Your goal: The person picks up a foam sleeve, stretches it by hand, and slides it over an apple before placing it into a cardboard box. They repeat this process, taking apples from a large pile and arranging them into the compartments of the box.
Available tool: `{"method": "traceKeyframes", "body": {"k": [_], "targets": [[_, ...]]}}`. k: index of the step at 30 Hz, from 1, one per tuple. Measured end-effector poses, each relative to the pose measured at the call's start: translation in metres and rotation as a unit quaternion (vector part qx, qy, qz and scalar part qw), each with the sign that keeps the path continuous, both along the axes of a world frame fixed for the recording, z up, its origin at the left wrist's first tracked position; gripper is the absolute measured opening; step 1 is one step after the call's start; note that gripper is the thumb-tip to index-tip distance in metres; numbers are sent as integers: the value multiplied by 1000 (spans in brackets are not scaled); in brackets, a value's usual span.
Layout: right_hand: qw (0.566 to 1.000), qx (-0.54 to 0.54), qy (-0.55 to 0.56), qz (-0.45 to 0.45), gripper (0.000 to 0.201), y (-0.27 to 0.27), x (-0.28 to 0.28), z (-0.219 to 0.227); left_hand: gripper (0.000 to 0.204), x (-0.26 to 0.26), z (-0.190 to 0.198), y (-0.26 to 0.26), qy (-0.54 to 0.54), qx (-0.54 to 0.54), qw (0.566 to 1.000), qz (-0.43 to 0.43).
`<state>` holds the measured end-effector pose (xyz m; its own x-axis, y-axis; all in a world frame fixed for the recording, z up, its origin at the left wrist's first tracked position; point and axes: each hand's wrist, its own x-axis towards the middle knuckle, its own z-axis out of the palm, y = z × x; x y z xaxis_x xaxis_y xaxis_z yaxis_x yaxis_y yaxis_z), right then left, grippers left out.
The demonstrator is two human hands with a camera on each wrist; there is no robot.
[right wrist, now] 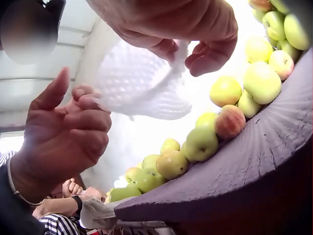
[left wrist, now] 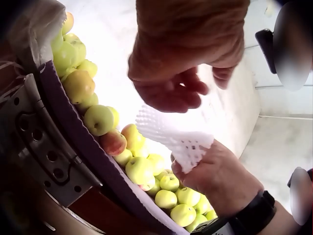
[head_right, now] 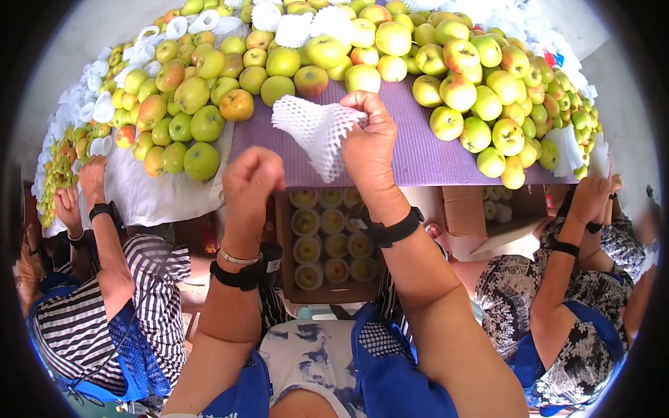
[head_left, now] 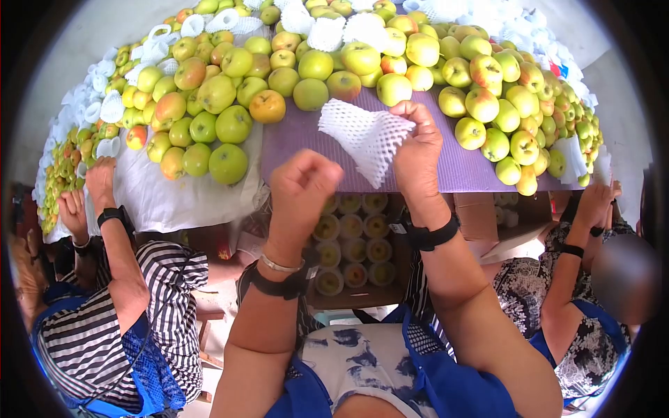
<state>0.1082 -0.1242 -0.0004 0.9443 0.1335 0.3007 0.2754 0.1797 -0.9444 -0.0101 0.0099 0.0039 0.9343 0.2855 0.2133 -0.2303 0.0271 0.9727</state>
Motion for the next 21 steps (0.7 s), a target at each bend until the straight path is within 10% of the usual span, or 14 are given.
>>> {"method": "traceKeyframes", "body": {"k": [2,6,11,21], "targets": [[999,29,9,19,28,0,-6,7,26,3,2,0,106,-167,978,66],[994,-1,-93,58,33,8,-23,6,36,3,0,5,138,-372,912,-102],[956,-100,-229,153,34,13,-37,8,30,13,-11,17,15,-458,888,-28],[915,78,131,374,49,2,-26,16,21,0,8,27,-9,-255,966,51]]}}
